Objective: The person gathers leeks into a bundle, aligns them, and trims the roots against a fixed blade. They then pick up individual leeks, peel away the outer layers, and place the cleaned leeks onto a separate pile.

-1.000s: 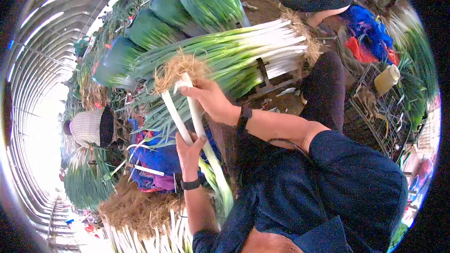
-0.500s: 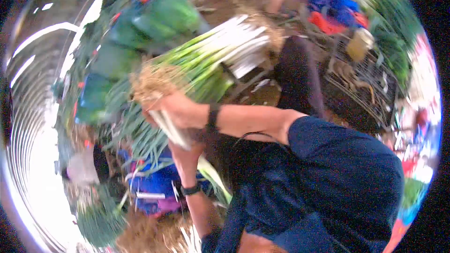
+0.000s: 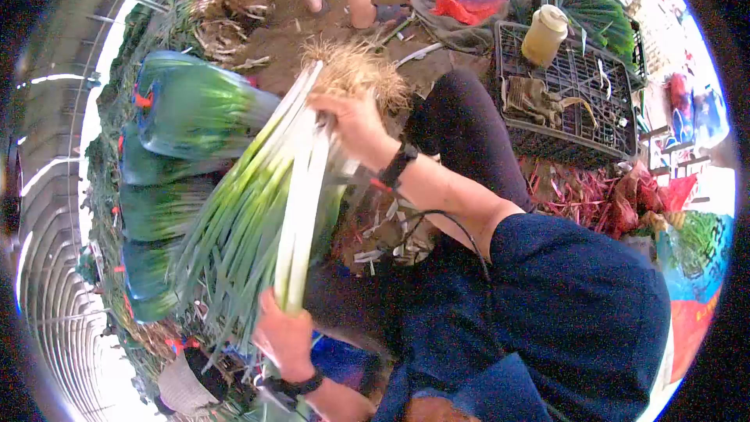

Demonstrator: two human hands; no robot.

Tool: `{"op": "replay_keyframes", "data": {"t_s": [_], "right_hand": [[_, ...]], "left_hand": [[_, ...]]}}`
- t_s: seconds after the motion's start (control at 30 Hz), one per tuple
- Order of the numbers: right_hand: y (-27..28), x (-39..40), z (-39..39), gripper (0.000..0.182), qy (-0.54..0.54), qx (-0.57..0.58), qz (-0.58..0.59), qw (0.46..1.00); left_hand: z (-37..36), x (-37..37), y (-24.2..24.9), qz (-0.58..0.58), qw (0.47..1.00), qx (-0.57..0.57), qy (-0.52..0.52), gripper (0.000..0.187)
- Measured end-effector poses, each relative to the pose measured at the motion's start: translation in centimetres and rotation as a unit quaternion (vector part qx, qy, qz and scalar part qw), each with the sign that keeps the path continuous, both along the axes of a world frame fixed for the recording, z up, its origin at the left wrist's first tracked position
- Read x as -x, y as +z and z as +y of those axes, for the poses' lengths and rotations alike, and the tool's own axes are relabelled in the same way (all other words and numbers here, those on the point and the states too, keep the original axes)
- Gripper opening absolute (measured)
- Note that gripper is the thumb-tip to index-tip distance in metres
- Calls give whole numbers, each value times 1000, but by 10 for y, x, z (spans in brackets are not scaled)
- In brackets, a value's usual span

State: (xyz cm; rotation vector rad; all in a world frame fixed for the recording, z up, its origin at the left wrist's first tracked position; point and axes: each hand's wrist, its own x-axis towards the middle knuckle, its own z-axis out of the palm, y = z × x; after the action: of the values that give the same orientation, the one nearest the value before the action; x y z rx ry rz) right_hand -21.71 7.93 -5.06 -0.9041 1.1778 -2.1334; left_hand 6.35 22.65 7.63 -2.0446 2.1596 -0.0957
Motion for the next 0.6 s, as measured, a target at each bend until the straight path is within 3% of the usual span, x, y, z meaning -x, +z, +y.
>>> {"op": "replay_keyframes", "data": {"t_s": [0.03, 0.07, 0.13, 0.17, 0.27, 0.33, 0.4, 0.5, 0.6], "right_hand": [[-1, 13, -14, 23, 100, -18, -351, 931], [-11, 28, -30, 23, 94, -21, -351, 931], [-41, 57, -68, 27, 62, -163, -58, 983], [-46, 67, -84, 27, 58, -164, -60, 983], [-60, 83, -137, 34, -53, -284, 264, 920], [-96, 93, -178, 32, -56, -293, 324, 898], [-116, 92, -195, 31, -75, -371, 430, 820], [-130, 94, -199, 35, 4, -406, 426, 808], [-127, 99, -202, 37, 65, -450, 377, 807]], "left_hand": [[-24, 3, 2, -37, 996, 36, -70, 54], [-53, 6, 9, -22, 990, 52, -130, 58], [-115, 15, 11, -51, 980, 32, -191, 62], [-145, 21, 8, -60, 978, 18, -198, 61], [-236, 26, -27, -43, 974, -20, -220, 60], [-285, 23, -60, -16, 973, -46, -228, 60], [-316, 21, -92, 7, 964, -93, -247, 61], [-320, 24, -133, -22, 970, -78, -231, 65], [-317, 25, -138, -44, 965, -92, -240, 68]]}}
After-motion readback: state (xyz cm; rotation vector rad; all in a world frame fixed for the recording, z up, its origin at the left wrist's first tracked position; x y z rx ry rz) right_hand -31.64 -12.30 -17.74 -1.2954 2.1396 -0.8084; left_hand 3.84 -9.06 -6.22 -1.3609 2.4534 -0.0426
